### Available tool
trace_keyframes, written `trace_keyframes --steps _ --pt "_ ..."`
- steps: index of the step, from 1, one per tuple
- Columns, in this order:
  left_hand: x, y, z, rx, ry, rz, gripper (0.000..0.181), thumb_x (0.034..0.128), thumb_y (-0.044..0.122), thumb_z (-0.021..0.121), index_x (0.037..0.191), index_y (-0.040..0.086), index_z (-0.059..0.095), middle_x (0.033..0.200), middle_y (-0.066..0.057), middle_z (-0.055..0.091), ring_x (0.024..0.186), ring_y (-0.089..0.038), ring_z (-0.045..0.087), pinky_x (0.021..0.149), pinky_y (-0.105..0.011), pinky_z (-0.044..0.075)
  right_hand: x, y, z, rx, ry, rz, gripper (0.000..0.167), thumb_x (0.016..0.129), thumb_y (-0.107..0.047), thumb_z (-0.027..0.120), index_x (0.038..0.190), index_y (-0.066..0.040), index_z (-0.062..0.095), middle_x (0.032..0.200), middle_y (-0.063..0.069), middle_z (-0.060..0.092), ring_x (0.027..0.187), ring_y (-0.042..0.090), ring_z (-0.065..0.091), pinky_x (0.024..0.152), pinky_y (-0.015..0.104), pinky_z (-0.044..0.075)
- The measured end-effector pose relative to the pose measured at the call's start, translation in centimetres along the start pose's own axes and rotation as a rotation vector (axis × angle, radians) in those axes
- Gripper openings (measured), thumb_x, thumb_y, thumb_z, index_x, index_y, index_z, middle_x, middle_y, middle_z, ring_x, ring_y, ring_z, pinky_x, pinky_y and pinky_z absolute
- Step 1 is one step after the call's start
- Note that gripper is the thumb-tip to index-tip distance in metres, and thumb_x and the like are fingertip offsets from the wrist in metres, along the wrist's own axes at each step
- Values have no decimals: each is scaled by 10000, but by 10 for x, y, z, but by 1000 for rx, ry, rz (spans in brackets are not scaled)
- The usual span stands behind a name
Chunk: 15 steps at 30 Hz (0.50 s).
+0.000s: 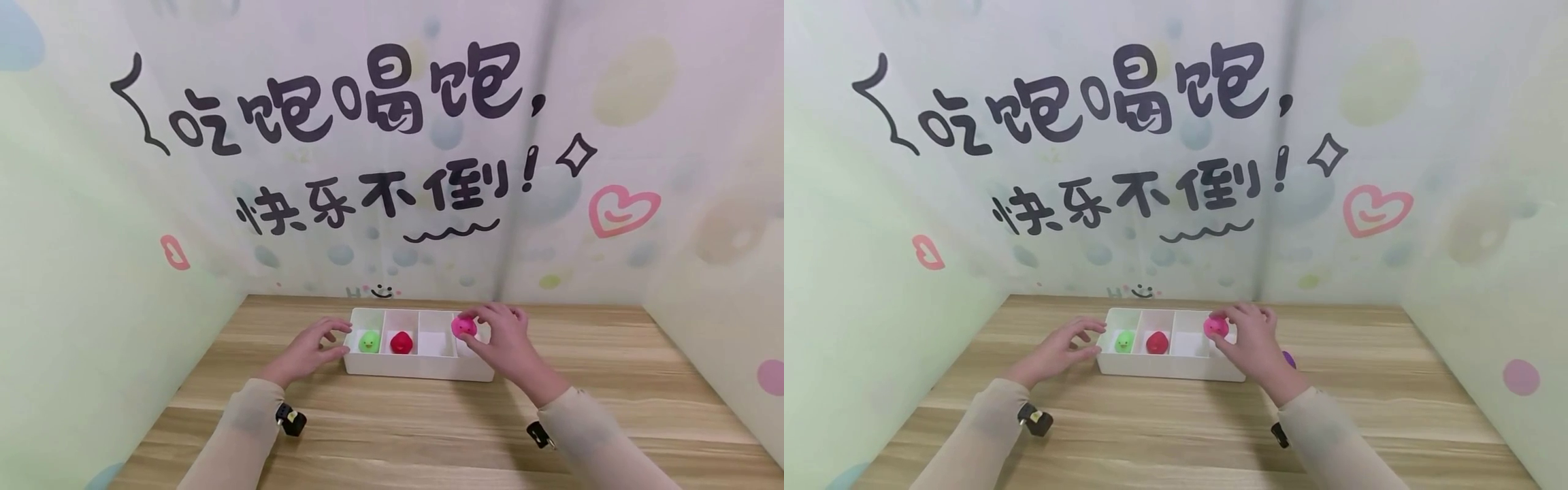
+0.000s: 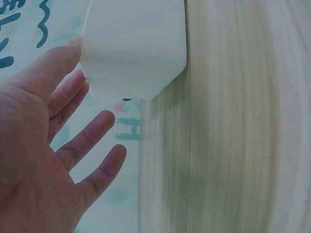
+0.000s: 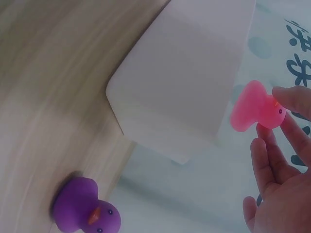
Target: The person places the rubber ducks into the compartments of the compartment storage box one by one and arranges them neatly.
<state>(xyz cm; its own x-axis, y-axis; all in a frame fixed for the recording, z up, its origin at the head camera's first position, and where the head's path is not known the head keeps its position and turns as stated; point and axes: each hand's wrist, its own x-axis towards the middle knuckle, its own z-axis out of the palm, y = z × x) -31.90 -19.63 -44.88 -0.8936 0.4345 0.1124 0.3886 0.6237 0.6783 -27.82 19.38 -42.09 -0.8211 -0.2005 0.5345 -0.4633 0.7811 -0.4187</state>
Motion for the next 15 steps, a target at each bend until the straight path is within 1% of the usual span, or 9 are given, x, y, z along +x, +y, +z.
trace_keyframes --steps 5,11,15 --pt "0 1 0 -6 -3 -8 442 986 242 721 1385 97 599 1408 -72 595 1184 -354 591 917 -473 552 3 0 8 13 -21 26 329 802 -189 902 1087 -139 745 1090 49 722 1104 289 600 1047 599 260" --pt "1 -1 0 -11 1 16 431 983 223 722 1369 72 604 1405 -92 593 1173 -387 593 950 -538 542 7 -3 16 27 -50 57 340 811 -207 900 1104 -144 740 1108 50 716 1130 292 589 1088 620 239" --pt "1 0 1 -12 3 19 412 982 224 723 1348 68 614 1434 -93 582 1177 -397 593 953 -534 541 9 -4 21 29 -70 63 344 816 -206 897 1114 -152 736 1105 46 707 1139 290 584 1098 635 228"
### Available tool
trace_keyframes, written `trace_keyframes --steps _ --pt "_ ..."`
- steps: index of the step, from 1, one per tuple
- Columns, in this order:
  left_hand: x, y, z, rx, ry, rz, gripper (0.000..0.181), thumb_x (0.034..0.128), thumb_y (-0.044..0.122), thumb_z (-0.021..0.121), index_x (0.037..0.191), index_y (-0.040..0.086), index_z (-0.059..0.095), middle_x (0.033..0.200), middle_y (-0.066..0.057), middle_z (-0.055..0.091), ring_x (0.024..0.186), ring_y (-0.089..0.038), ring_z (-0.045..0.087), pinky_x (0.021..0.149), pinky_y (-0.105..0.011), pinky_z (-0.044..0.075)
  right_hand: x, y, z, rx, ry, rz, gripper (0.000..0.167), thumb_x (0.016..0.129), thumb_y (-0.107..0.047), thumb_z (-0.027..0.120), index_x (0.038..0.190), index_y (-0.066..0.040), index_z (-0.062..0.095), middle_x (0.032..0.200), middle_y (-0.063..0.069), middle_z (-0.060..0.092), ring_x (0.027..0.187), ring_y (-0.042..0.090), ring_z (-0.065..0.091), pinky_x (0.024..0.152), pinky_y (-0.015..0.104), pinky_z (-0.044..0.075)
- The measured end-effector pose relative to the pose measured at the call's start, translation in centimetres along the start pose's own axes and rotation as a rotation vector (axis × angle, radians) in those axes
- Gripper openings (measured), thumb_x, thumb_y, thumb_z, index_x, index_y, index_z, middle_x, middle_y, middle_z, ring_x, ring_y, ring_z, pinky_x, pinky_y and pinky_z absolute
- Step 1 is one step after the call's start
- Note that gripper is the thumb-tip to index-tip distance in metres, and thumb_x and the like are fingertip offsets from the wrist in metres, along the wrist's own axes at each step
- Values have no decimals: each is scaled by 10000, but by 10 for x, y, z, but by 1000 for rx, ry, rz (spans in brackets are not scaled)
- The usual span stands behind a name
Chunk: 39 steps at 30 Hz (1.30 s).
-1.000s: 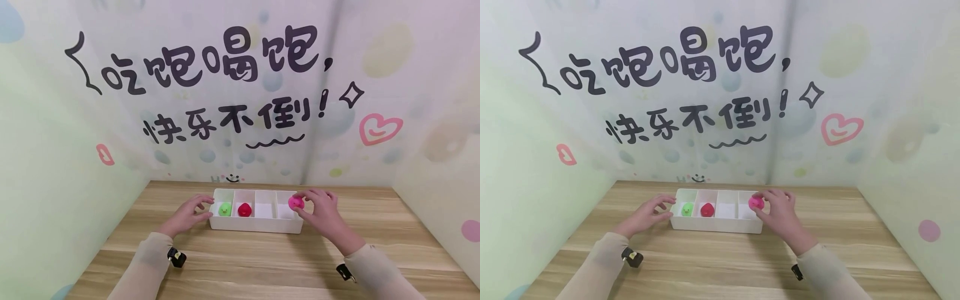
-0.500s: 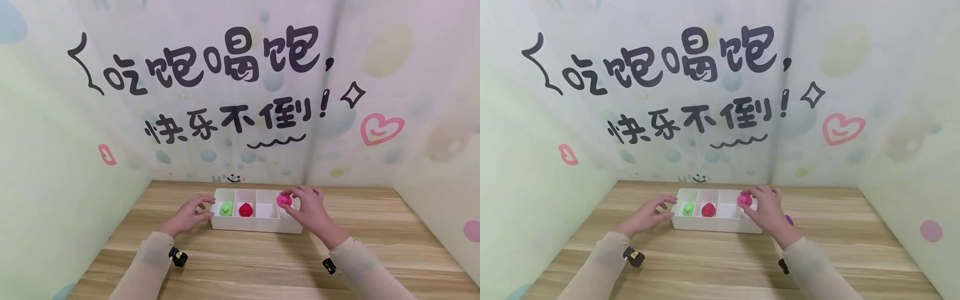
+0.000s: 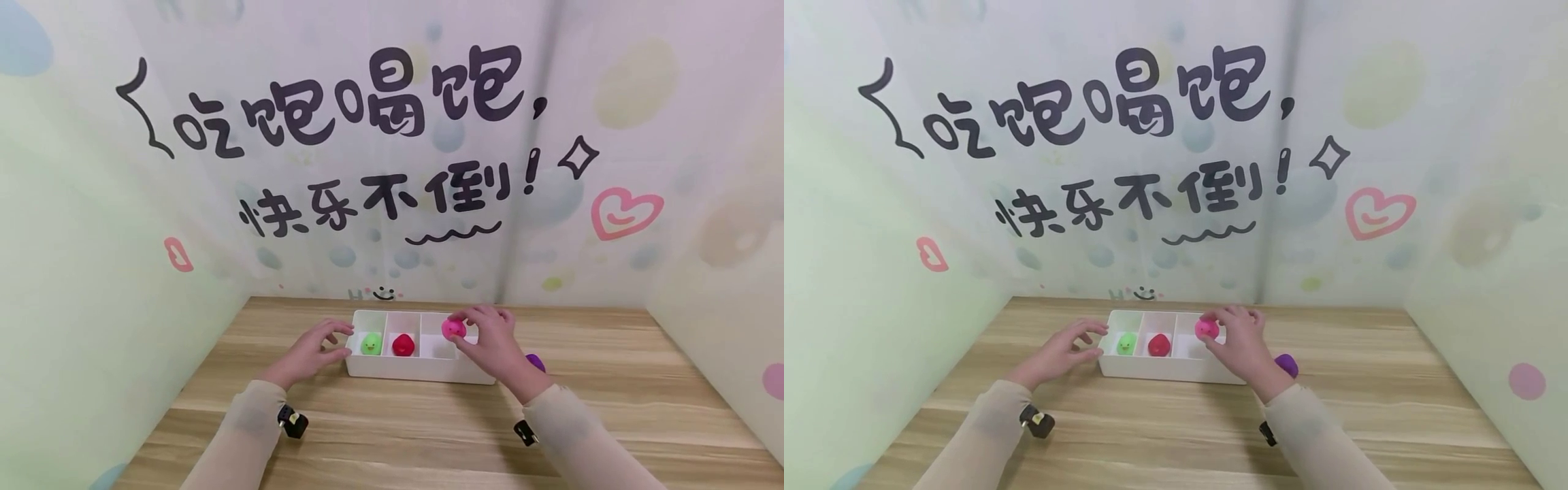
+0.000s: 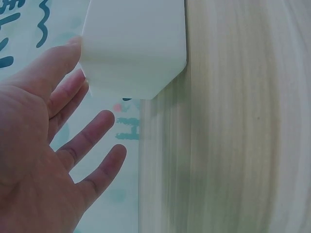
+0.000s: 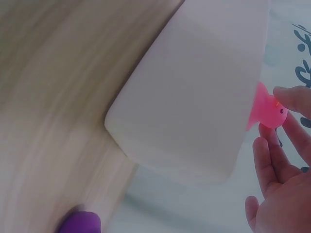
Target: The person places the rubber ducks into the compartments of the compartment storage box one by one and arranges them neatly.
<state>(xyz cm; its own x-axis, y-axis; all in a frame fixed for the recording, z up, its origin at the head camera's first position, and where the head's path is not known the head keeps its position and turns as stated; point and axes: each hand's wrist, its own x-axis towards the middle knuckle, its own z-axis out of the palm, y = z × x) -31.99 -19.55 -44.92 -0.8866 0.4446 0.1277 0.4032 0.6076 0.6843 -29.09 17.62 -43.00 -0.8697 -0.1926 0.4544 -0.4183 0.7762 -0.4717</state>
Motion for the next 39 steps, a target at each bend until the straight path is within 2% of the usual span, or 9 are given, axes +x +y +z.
trace_keyframes --steps 12,21,24,31,39 --pt "-2 -3 2 7 9 19 388 977 190 725 1328 62 620 1430 -93 586 1151 -389 601 930 -531 537 2 -1 18 16 -46 -62 295 823 -215 892 1070 -175 736 1060 0 684 1030 249 603 1081 617 234" --pt "-2 -3 4 4 10 -17 408 982 206 723 1361 106 610 1403 -66 599 1187 -382 588 935 -482 546 7 3 24 -23 -77 -119 277 801 -196 906 1031 -159 755 1039 -7 715 995 216 604 1054 587 251" --pt "0 -2 3 3 12 -13 422 981 217 726 1370 104 606 1393 -65 603 1191 -387 585 943 -503 547 12 3 24 -46 -100 -137 269 796 -209 911 1015 -170 761 1004 -31 723 982 202 617 1057 582 264" --pt "0 -2 -1 0 10 11 413 981 208 723 1355 75 609 1416 -88 589 1175 -395 590 950 -534 540 19 1 25 -74 -187 -127 245 800 -194 908 1009 -192 780 1009 -54 744 1057 190 636 1098 599 261" --pt "0 0 0 -2 4 -8 409 990 197 712 1373 101 604 1408 -74 593 1174 -356 589 921 -460 551 24 2 31 -127 -202 -93 210 793 -196 906 957 -199 776 953 -57 741 1035 198 632 1095 626 256"
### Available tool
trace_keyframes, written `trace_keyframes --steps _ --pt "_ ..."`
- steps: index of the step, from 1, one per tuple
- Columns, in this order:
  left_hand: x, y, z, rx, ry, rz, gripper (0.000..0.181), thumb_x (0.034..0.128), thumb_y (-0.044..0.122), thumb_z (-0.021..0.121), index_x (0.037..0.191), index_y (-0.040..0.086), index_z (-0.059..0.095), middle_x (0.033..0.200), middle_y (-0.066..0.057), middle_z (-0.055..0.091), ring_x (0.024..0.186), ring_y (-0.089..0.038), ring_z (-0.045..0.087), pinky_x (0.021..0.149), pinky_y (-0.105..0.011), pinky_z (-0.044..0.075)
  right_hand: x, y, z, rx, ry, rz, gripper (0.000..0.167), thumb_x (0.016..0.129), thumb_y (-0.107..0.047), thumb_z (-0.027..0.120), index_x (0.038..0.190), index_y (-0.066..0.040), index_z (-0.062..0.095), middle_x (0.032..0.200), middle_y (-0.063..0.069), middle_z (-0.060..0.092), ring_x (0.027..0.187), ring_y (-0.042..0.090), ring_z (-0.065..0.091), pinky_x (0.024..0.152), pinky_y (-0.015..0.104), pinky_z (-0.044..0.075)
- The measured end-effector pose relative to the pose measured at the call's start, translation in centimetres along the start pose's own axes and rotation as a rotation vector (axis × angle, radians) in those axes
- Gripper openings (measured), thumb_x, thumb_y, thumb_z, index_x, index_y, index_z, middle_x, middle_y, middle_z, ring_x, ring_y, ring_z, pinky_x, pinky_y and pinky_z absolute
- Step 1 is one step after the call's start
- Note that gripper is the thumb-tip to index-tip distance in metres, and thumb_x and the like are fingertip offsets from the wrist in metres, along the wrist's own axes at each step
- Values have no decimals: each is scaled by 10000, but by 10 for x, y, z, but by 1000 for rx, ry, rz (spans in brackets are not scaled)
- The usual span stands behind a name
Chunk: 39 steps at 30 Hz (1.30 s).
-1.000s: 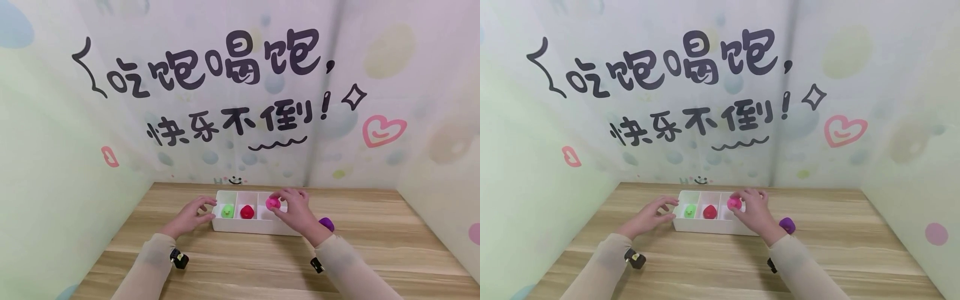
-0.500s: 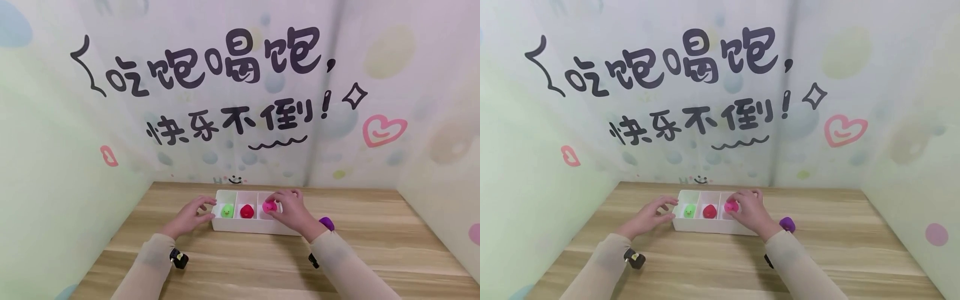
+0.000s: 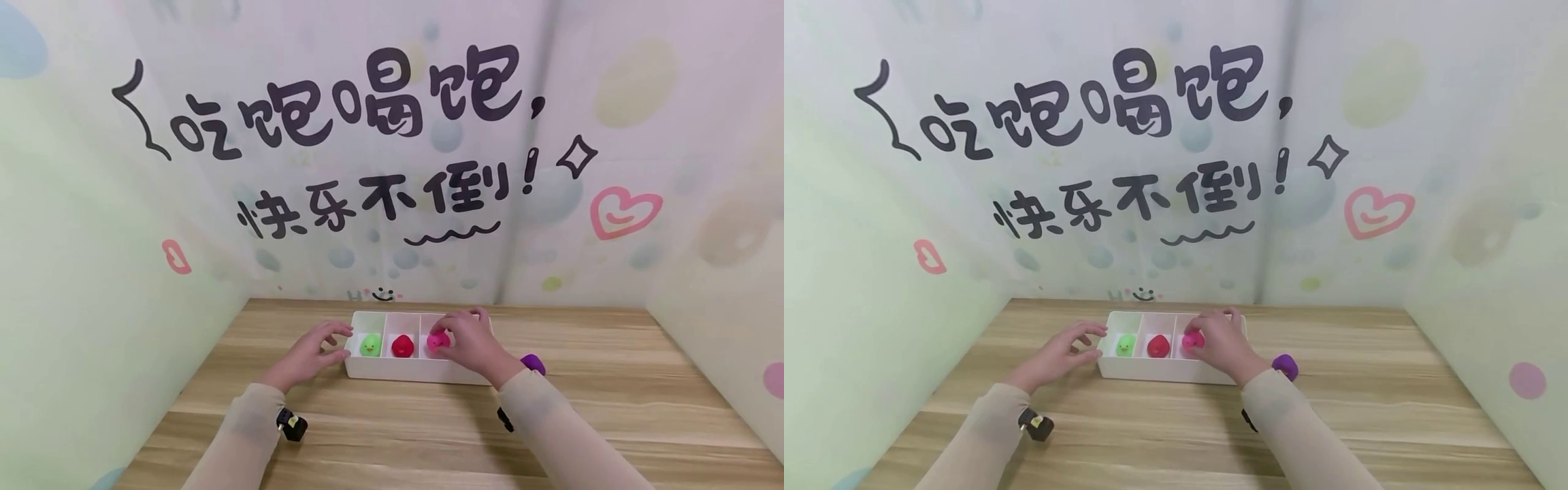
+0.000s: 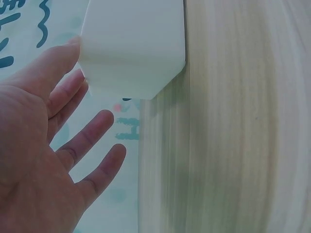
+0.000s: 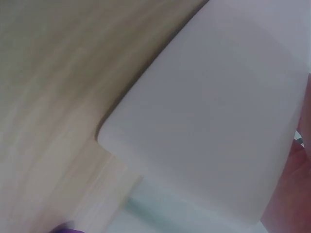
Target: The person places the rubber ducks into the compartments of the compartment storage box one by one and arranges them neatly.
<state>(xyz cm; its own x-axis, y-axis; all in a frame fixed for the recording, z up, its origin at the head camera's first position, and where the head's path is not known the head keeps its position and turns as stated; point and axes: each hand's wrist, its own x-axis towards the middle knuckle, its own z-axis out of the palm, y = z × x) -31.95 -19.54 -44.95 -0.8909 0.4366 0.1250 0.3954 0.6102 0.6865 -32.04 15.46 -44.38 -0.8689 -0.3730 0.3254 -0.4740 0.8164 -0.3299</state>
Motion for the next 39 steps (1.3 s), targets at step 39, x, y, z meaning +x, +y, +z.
trace_keyframes --steps 39 --pt "0 3 0 -11 3 -3 373 991 176 708 1339 82 615 1457 -84 567 1175 -369 589 947 -556 544 10 -6 -3 -57 -129 64 258 819 -261 892 1049 -186 804 1083 0 768 1179 283 572 1172 665 192"
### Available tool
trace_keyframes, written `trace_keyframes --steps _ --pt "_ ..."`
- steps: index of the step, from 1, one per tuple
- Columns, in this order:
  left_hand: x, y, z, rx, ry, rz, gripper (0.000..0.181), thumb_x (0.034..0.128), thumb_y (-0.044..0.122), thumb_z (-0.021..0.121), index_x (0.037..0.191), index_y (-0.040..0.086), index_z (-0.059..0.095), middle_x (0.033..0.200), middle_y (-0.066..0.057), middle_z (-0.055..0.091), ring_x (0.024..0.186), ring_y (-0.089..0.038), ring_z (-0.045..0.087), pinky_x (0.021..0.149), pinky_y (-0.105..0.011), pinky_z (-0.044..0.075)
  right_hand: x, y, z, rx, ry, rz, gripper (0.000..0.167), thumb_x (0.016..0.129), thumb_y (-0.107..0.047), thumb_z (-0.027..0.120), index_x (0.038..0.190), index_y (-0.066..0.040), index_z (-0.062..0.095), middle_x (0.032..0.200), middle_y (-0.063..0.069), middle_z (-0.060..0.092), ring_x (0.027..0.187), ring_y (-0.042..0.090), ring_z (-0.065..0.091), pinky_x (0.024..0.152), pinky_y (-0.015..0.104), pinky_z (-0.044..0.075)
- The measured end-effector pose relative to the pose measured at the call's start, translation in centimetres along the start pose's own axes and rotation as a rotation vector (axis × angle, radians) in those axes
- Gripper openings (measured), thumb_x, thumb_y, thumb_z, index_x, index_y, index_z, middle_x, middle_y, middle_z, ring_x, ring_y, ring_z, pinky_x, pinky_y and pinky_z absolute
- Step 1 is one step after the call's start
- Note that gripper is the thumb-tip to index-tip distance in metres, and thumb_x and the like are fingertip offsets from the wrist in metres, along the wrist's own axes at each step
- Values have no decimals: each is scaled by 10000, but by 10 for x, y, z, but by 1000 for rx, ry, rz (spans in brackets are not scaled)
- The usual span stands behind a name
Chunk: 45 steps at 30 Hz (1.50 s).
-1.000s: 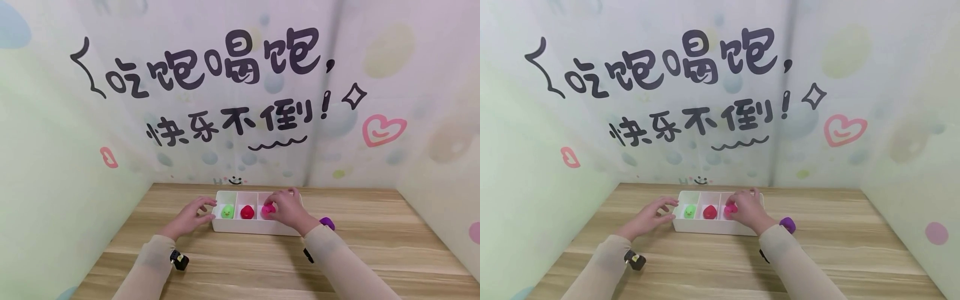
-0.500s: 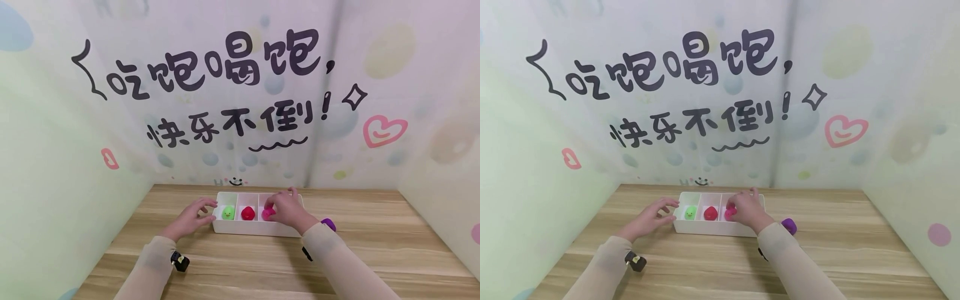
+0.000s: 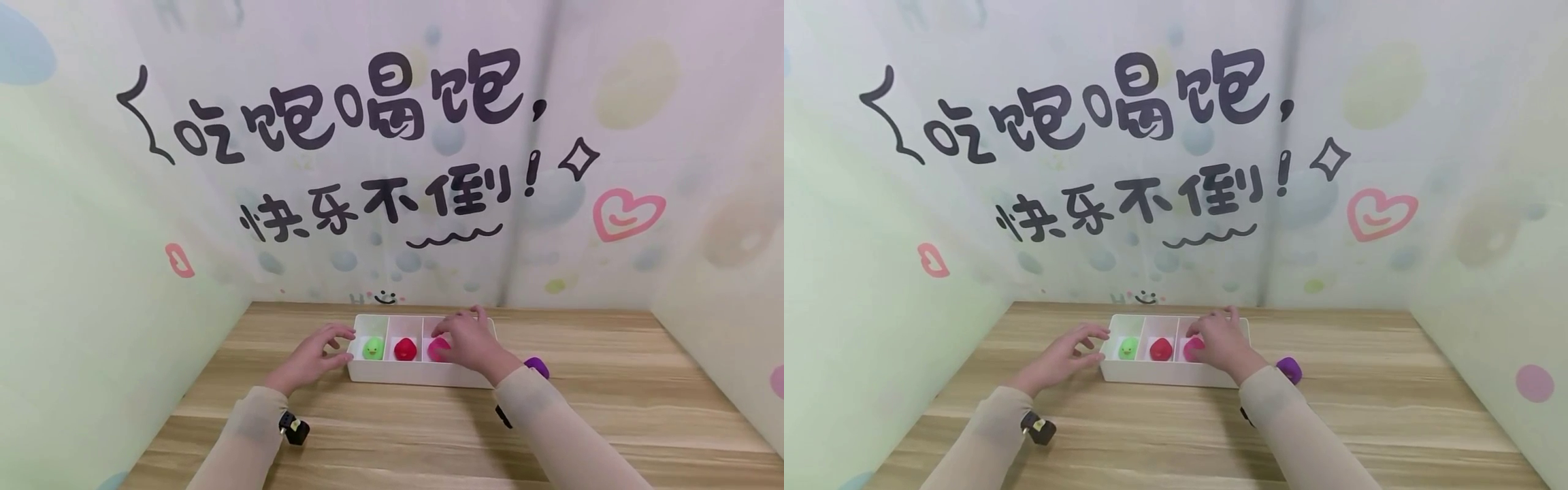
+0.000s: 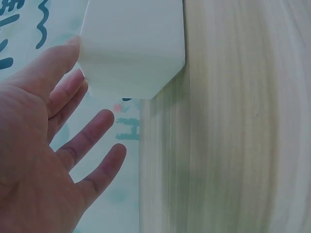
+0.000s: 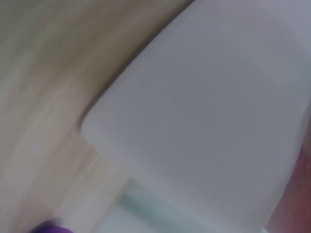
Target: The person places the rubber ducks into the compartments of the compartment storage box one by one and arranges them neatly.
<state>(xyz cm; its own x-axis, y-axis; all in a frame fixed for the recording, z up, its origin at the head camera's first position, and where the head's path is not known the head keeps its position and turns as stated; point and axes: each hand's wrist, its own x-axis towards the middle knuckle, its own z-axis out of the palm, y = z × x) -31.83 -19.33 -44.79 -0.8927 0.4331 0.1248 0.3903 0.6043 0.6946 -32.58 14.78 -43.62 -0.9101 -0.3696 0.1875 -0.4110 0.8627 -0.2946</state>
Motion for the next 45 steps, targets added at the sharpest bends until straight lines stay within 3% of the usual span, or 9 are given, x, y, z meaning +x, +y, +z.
trace_keyframes --steps 10,18,30,37,45 --pt "-1 -3 1 14 2 16 393 989 195 711 1351 81 608 1438 -89 577 1174 -395 590 956 -574 536 -14 13 0 104 180 -55 184 904 -231 815 1067 -156 770 1198 51 732 1238 334 576 1131 650 183" --pt "0 -2 2 14 -1 23 377 993 173 703 1345 74 609 1440 -91 577 1166 -377 593 942 -541 547 -25 23 -3 93 281 -54 171 911 -195 806 1071 -157 759 1197 62 715 1221 325 594 1105 639 218" --pt "-1 -1 1 27 2 19 384 991 167 706 1351 75 608 1420 -89 589 1157 -371 601 879 -423 549 -52 42 -15 90 379 -49 92 946 -165 752 1034 -138 746 1133 51 712 1173 346 600 1053 630 241" --pt "-3 -2 0 27 4 12 387 988 170 711 1351 79 610 1402 -89 599 1142 -340 607 876 -432 554 -69 52 -16 99 387 -25 77 968 -141 720 1042 -142 740 1144 59 706 1175 358 603 1046 640 226" --pt "0 -3 2 24 6 15 425 987 220 716 1376 93 600 1395 -80 604 1145 -313 605 889 -422 554 -91 69 -24 71 457 0 73 963 -138 717 1026 -160 746 1097 60 726 1108 354 631 1013 642 243"
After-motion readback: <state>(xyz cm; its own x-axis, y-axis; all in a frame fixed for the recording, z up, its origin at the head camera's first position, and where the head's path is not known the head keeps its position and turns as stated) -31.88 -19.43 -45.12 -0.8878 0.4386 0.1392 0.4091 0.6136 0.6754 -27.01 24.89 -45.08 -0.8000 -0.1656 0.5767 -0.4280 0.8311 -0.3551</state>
